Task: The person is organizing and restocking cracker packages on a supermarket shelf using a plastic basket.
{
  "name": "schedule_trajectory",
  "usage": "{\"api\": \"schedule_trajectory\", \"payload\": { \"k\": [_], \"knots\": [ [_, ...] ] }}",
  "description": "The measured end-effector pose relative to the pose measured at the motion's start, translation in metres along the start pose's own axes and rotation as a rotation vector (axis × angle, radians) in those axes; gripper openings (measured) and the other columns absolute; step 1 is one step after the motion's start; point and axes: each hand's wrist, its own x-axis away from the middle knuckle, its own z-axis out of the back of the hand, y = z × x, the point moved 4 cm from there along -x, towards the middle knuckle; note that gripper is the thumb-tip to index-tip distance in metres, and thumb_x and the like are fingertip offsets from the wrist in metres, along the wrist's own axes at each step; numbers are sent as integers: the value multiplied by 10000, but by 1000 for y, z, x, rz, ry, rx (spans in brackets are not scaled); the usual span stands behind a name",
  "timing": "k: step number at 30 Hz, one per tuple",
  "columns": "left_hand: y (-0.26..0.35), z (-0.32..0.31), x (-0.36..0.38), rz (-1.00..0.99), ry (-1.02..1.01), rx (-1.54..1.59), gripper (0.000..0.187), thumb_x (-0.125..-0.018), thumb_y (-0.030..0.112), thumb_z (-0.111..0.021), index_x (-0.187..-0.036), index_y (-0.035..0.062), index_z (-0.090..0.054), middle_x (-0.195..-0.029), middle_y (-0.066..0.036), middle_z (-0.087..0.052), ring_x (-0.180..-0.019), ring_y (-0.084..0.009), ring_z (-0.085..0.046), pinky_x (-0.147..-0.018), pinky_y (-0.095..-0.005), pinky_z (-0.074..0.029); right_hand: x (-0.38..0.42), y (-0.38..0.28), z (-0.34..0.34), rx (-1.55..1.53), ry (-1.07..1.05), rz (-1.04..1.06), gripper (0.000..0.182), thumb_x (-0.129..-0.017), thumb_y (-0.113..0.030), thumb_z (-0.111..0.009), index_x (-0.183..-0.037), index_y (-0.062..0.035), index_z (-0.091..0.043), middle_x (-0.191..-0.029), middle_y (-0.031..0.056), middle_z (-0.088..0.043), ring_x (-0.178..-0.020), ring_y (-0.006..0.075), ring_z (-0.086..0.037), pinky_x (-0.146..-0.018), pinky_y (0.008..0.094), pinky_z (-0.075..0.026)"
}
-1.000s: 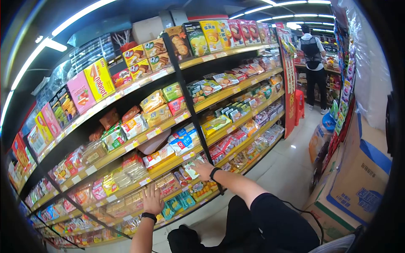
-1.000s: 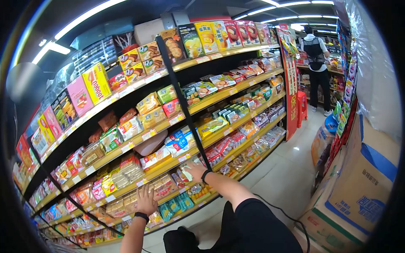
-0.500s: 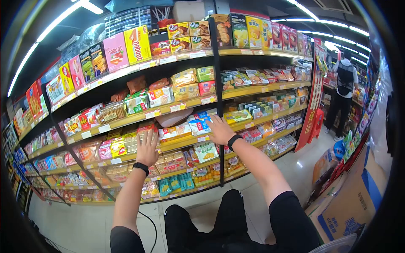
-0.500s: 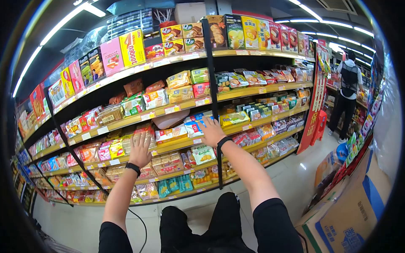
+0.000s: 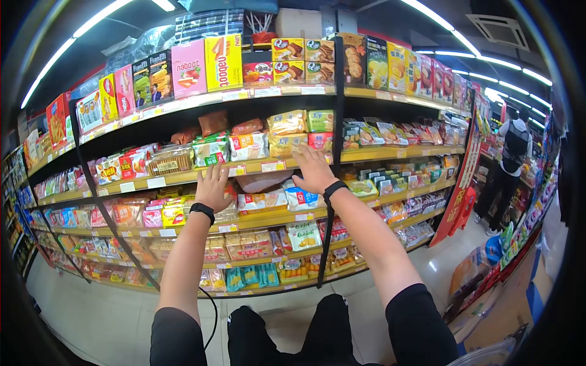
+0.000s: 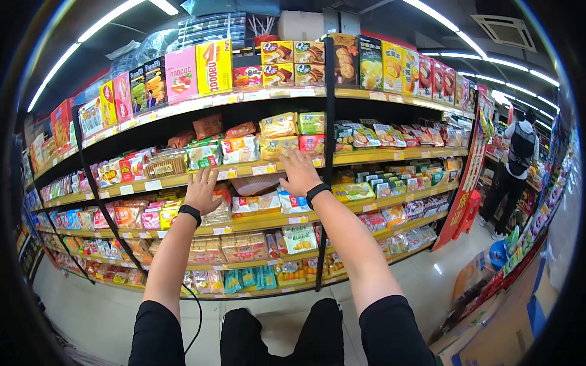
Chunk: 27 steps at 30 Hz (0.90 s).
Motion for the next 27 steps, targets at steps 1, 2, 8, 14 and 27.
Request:
{"api": "schedule_trajectory", "payload": {
  "k": [1,2,8,14,27],
  "knots": [
    [1,5,-5,19,-13,14,875,-843,473,-721,-1557,85,-396,-1582,-188,-422,-1486,-369,-365,-1170,-634,-303,-6,1,-3,-31,39,-18,703,-888,-363,-699,-1481,-48,-488,-1552,256,-434,-1482,422,-360,-1199,573,-297],
    [-4,0,-11,31,-8,11,875,-843,473,-721,-1557,85,-396,-1582,-188,-422,-1486,-369,-365,-1170,-634,-303,-15,1,-9,-31,44,-6,703,-888,-363,-699,-1481,-48,-488,-1552,256,-434,-1482,422,-360,-1199,573,-297],
    [-19,-37,-45,51,99,109,734,-905,469,-661,-1470,37,-480,-1384,-208,-561,-1321,-380,-509,-1072,-541,-402,-54,6,-37,-58,159,-29,598,-912,-342,-676,-1394,-10,-553,-1414,241,-531,-1377,405,-455,-1164,539,-334],
    [-14,-60,-70,-72,230,146,567,-855,403,-689,-1255,14,-584,-1142,-170,-598,-1154,-360,-558,-992,-490,-430,-69,-1,-79,-21,370,111,477,-902,-313,-684,-1253,-1,-604,-1311,225,-571,-1262,396,-516,-1123,526,-372],
    [-18,-127,-90,-137,680,81,499,-837,477,-701,-1111,74,-594,-1014,-144,-591,-929,-359,-587,-831,-453,-473,-75,19,-180,163,666,192,424,-836,-394,-667,-1157,-116,-663,-1265,137,-599,-1234,340,-540,-1075,520,-401]
  ]
}}
